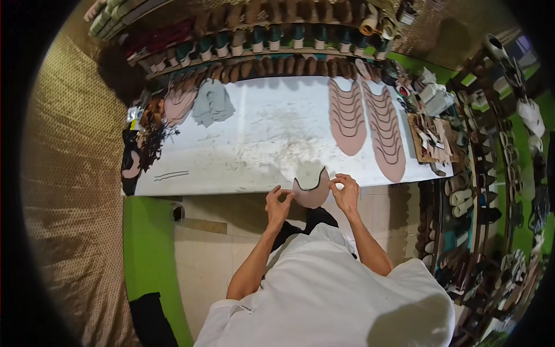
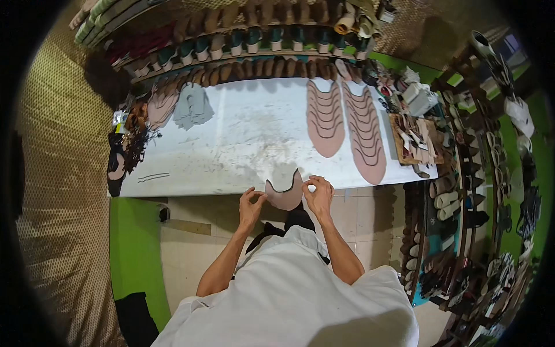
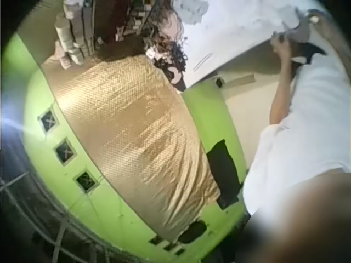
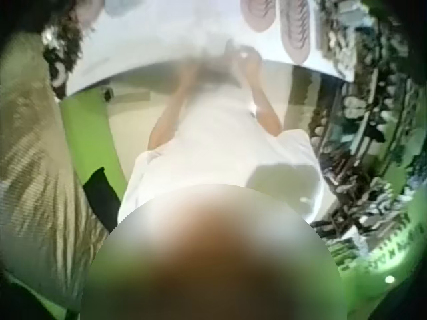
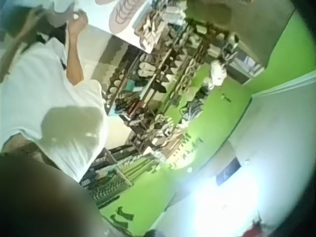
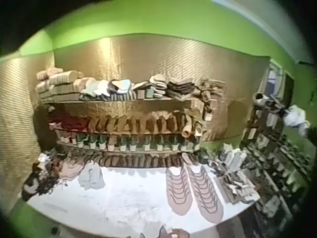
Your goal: Inspecting and arranging shoe upper components on a workbench.
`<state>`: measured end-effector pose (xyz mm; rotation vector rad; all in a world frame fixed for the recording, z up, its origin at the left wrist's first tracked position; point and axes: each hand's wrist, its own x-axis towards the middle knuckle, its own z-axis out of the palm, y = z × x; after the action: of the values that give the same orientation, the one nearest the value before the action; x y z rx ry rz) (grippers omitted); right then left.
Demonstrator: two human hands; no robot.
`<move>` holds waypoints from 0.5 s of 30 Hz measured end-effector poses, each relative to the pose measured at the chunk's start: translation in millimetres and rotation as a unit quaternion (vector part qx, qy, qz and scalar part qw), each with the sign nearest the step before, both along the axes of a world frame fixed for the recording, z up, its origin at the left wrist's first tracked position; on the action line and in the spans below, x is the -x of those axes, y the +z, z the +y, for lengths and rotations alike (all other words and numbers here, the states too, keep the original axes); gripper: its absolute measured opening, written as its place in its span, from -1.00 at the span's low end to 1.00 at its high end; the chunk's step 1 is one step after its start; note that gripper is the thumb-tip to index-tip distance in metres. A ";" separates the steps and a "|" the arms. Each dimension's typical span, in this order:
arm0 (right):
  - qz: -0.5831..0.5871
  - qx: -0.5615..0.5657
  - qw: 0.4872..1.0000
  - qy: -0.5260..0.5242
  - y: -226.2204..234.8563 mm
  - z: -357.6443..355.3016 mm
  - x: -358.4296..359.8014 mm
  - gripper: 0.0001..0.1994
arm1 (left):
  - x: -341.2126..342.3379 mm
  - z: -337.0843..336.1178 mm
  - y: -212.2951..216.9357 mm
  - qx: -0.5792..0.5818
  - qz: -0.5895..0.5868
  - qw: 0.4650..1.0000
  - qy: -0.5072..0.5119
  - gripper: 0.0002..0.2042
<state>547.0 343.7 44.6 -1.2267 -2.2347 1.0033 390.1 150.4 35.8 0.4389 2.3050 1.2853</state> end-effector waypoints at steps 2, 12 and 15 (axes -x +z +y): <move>0.001 -0.007 1.000 -0.023 -2.3 20.6 -20.9 -0.78 | -7.5 24.4 -14.2 -0.029 -0.016 0.999 -0.040 -0.74; -0.015 -0.076 0.995 -0.068 -29.6 152.4 -58.5 -0.85 | -13.5 180.3 -53.1 -0.004 0.024 0.997 -0.074 -0.81; -0.031 -0.121 0.991 -0.056 -40.2 188.4 -48.2 -0.84 | -7.3 219.1 -56.1 0.025 0.058 0.996 -0.070 -0.81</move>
<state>595.1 532.1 4.4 -1.2730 -2.2279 0.6394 397.4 369.5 -20.2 0.6602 2.3485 1.1610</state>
